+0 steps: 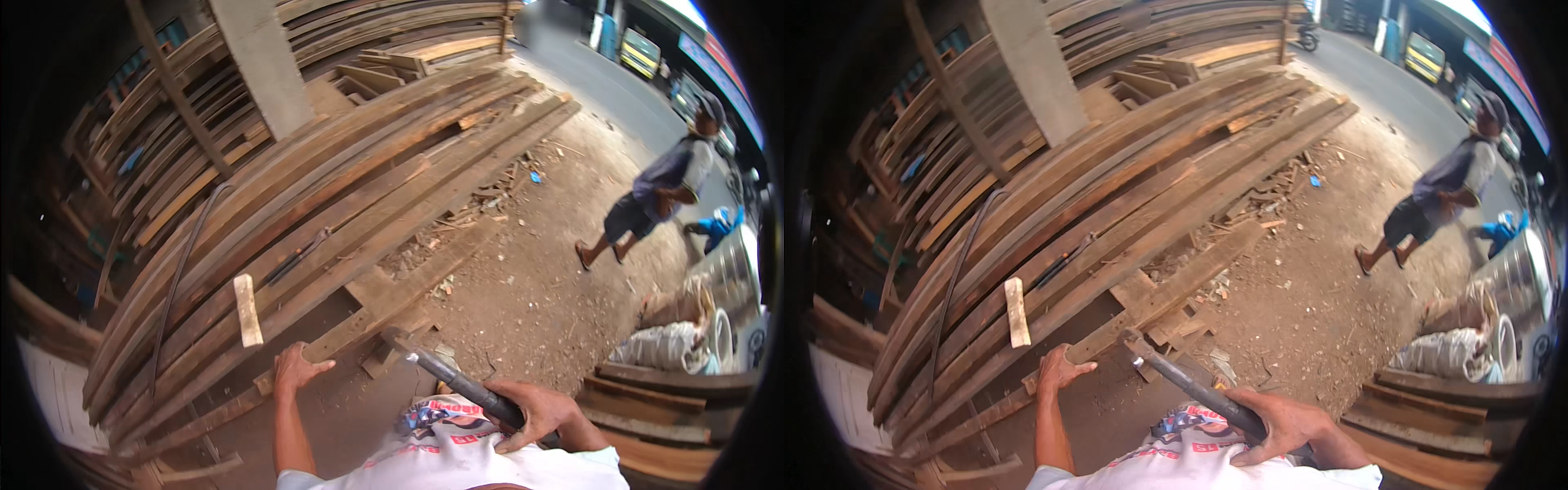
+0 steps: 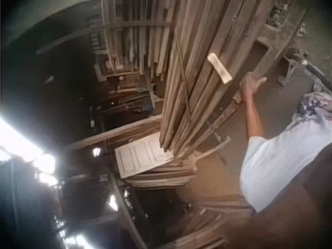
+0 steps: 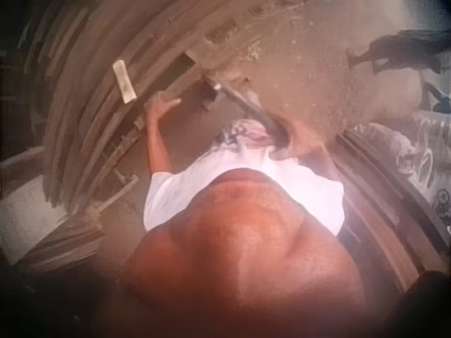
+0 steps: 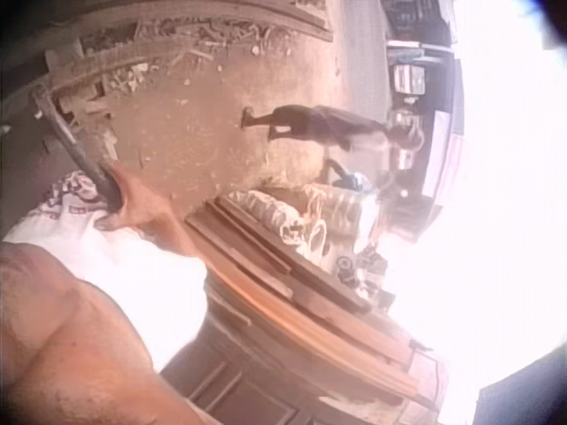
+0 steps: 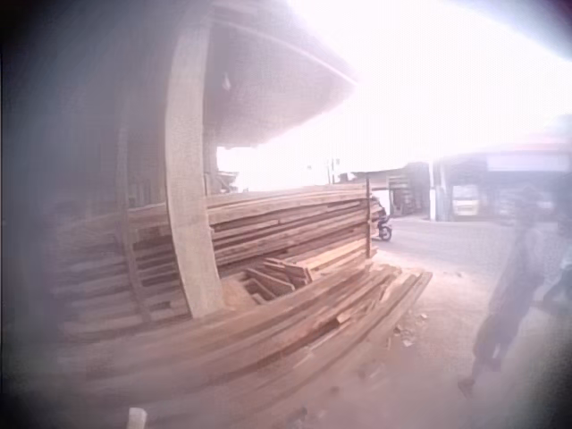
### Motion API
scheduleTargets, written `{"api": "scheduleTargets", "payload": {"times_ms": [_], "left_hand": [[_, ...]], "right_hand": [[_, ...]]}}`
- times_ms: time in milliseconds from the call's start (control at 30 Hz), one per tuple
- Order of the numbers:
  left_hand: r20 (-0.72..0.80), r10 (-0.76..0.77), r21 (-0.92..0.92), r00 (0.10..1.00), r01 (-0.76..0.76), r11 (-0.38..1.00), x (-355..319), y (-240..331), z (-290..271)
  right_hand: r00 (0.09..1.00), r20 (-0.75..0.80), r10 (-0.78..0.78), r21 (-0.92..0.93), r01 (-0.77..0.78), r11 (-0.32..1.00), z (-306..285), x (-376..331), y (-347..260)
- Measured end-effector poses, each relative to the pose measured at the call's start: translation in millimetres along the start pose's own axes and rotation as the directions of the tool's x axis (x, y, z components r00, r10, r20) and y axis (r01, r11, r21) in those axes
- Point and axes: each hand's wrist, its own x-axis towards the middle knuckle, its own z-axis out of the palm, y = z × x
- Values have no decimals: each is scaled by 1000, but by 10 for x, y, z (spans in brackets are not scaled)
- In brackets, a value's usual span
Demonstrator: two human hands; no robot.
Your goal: The person uses pliers and a hammer to remove nails from a wooden plank in an outdoor workshop. They repeatedly pry and strike the wood to separate pieces, then briefly interact with a bystander before continuing the work.
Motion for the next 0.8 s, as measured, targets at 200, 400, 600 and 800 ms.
{"api": "scheduleTargets", "payload": {"times_ms": [200, 400, 600, 800], "left_hand": [[-67, 51, -32, 996, -53, 998, 30, -114, 121], [-166, 38, -45, 985, -46, 998, -72, -216, 285], [-250, 82, -98, 965, -110, 989, -83, -78, 267], [-368, 126, -570, 921, -330, 753, -199, -534, 276]], "right_hand": [[1000, -11, -18, 15, 18, 1000, 4, 432, -21], [953, 302, 39, -76, -17, 997, 78, 769, -445], [954, 296, 47, -68, -28, 997, 178, 792, -567], [988, 60, 143, -91, -138, 986, 792, 411, -588]]}}
